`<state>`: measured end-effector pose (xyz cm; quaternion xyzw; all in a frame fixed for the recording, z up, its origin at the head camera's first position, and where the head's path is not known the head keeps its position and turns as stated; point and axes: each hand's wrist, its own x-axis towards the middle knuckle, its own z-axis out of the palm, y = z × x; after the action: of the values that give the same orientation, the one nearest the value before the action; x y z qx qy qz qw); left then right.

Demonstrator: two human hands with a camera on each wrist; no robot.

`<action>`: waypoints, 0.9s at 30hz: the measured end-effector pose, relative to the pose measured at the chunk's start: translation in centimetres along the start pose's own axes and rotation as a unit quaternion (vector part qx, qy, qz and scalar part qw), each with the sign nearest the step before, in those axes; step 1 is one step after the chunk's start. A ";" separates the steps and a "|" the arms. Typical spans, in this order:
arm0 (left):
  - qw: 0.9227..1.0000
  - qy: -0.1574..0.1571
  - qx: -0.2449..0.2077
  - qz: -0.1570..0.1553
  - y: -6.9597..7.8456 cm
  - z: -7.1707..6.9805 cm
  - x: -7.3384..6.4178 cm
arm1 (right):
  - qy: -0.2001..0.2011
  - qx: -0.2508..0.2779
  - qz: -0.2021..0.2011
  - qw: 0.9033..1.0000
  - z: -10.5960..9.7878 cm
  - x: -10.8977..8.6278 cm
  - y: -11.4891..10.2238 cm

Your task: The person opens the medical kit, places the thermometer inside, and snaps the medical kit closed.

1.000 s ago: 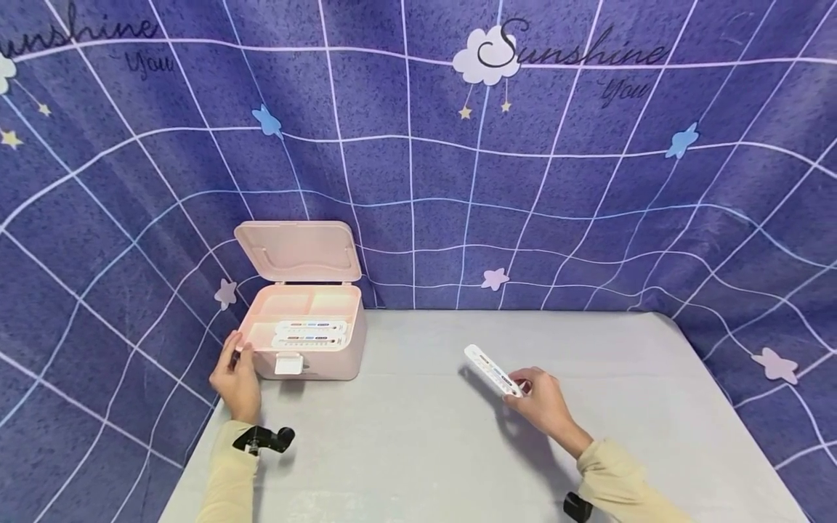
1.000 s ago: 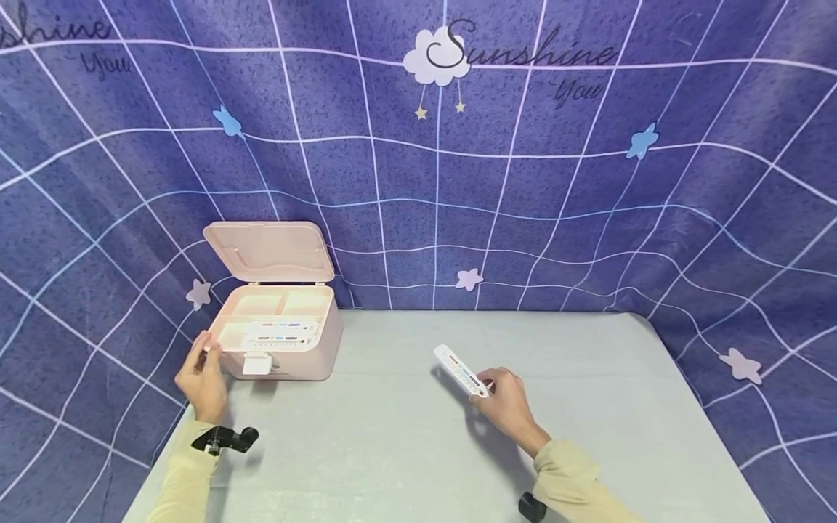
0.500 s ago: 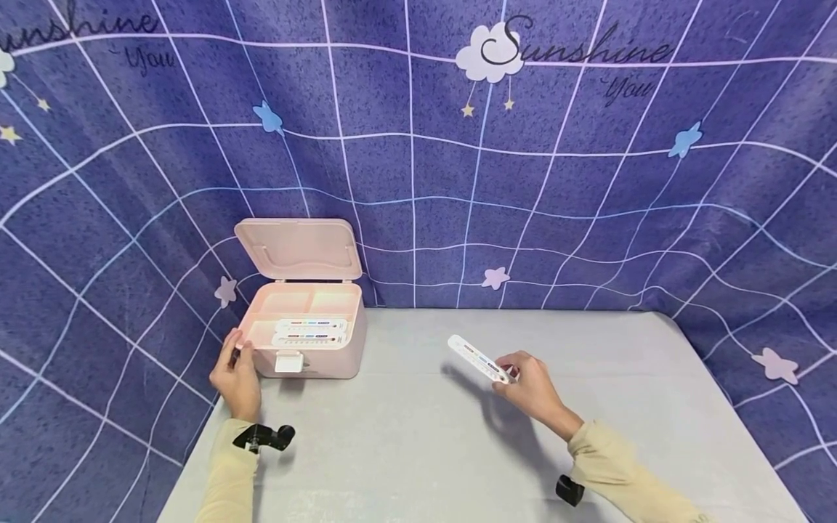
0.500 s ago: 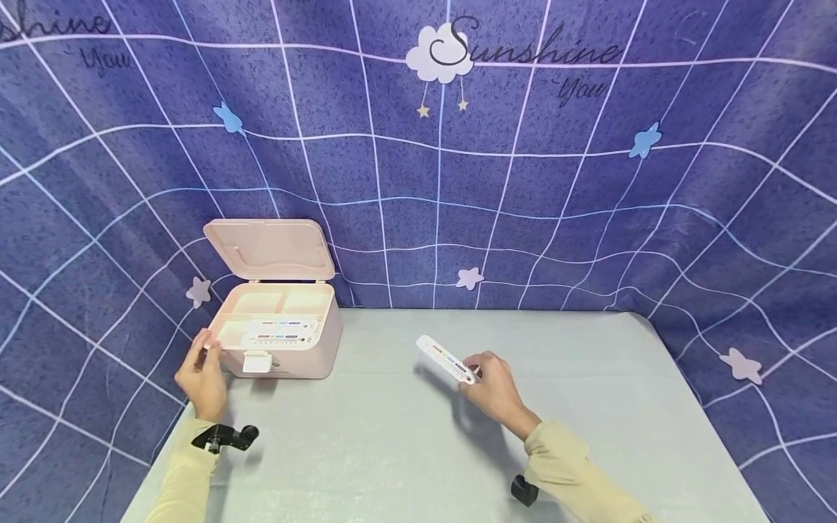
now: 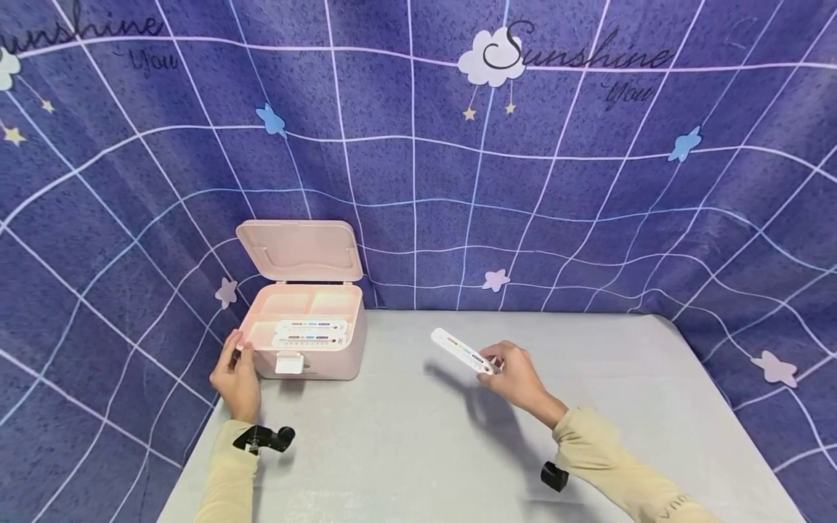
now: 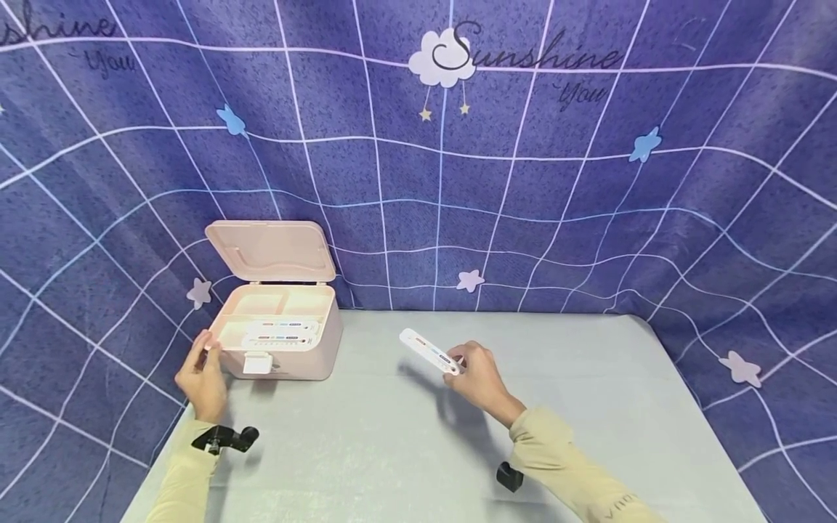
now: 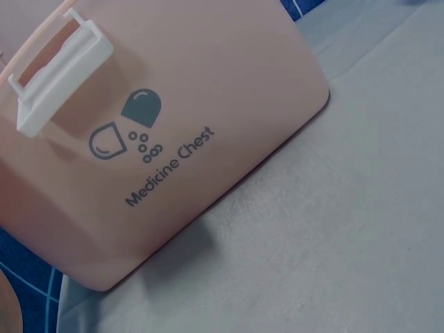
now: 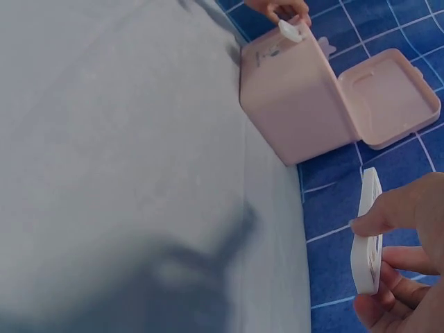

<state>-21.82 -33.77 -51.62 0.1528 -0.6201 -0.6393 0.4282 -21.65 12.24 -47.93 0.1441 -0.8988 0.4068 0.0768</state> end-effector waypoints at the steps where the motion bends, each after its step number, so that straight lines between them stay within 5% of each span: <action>1: 1.000 -0.001 0.000 -0.002 0.0 0.0 0.0 | -0.001 0.004 -0.002 1.000 0.1 0.1 -0.1; 14: 0.999 -0.002 0.020 0.033 -0.4 -0.1 0.1 | -0.005 0.007 -0.043 0.999 1.8 1.9 -1.3; 27: 1.000 -0.003 0.014 0.025 -0.2 0.0 -0.1 | -0.022 0.014 -0.051 0.998 3.0 3.7 -2.7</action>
<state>-21.85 -33.70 -51.82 0.1414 -0.6338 -0.6200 0.4403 -24.30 7.58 -47.02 0.1994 -0.8861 0.4116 0.0752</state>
